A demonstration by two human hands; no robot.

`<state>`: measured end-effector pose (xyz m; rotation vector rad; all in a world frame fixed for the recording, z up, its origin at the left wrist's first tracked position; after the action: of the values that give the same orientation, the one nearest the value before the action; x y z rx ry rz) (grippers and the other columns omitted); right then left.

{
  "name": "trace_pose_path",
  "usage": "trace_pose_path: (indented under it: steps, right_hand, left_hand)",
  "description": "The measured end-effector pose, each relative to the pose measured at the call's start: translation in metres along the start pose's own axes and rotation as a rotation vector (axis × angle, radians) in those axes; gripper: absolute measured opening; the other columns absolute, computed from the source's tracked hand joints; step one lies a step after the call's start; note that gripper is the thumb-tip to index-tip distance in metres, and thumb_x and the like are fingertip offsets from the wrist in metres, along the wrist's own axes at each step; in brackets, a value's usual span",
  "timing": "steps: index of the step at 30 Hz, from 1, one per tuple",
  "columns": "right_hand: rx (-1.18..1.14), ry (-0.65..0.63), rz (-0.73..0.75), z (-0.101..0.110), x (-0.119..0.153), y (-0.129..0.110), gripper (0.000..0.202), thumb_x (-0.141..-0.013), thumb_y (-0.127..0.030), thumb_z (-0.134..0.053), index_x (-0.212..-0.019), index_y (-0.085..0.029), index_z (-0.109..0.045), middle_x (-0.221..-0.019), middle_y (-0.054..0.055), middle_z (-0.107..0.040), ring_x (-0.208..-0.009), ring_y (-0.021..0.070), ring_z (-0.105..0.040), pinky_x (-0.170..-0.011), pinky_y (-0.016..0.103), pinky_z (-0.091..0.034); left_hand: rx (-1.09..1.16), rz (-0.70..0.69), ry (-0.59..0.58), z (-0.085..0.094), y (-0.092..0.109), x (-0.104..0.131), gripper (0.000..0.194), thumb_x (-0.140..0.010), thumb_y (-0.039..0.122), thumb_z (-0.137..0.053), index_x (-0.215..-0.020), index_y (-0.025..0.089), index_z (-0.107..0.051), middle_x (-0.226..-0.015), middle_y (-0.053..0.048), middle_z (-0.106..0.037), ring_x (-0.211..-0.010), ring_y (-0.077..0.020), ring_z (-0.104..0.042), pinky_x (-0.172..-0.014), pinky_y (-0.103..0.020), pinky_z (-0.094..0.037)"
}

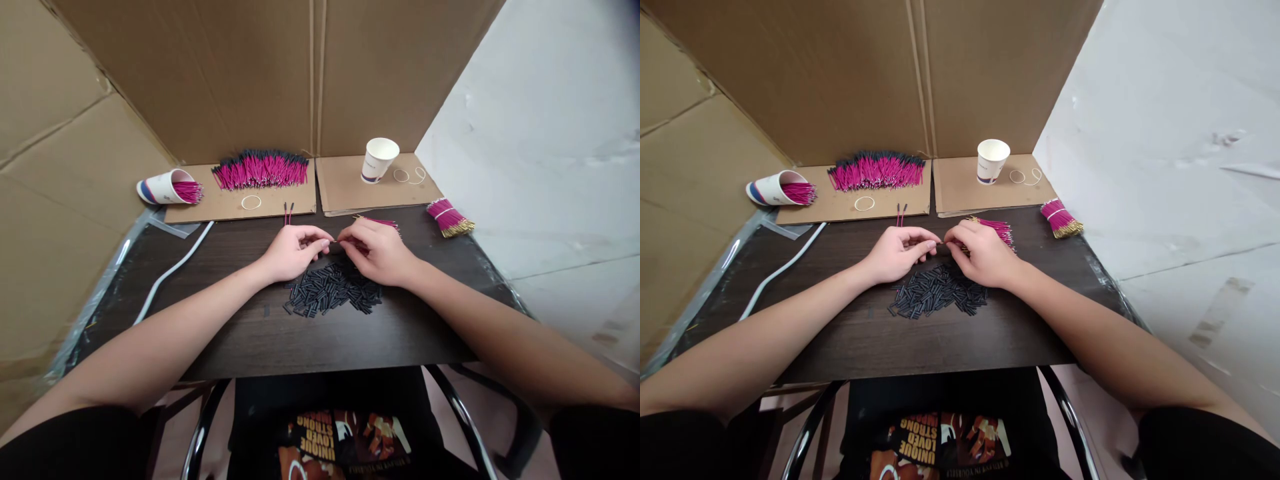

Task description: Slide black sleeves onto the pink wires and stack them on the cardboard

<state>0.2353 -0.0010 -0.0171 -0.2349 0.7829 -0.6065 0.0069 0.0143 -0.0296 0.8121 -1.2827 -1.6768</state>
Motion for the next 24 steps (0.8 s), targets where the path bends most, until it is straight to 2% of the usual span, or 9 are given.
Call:
trace_pose_path:
  steps: [10, 24]
  right_hand:
    - [-0.02, -0.023, 0.005, -0.0017, 0.0006, -0.0001, 0.013, -0.11, -0.014, -0.057, -0.111, -0.019, -0.069, -0.096, 0.008, -0.07, -0.082, 0.021, -0.065, -0.071, 0.037, -0.052]
    - [-0.014, 0.002, 0.055, -0.0015, 0.0005, -0.0013, 0.013, -0.113, -0.014, -0.057, -0.114, -0.02, -0.069, -0.101, 0.009, -0.072, -0.089, 0.0226, -0.068, -0.076, 0.039, -0.056]
  left_hand:
    - [-0.018, -0.011, -0.013, -0.0009, -0.0023, 0.0001, 0.026, -0.098, 0.032, -0.074, -0.112, 0.013, -0.086, -0.093, -0.009, -0.083, -0.07, -0.0094, -0.064, -0.071, -0.025, -0.059]
    - [0.055, 0.027, -0.02, 0.0011, -0.0001, -0.0017, 0.021, -0.097, 0.026, -0.075, -0.11, 0.011, -0.084, -0.091, -0.009, -0.083, -0.064, -0.0073, -0.061, -0.061, -0.022, -0.051]
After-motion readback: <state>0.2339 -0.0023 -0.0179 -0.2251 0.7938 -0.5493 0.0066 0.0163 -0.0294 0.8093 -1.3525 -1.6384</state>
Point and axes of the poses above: each hand's wrist, its own x-axis away from the middle knuckle, its own z-axis out of the back of the hand, y = z × x, the point moved 2 cm from there along -x, towards the middle knuckle
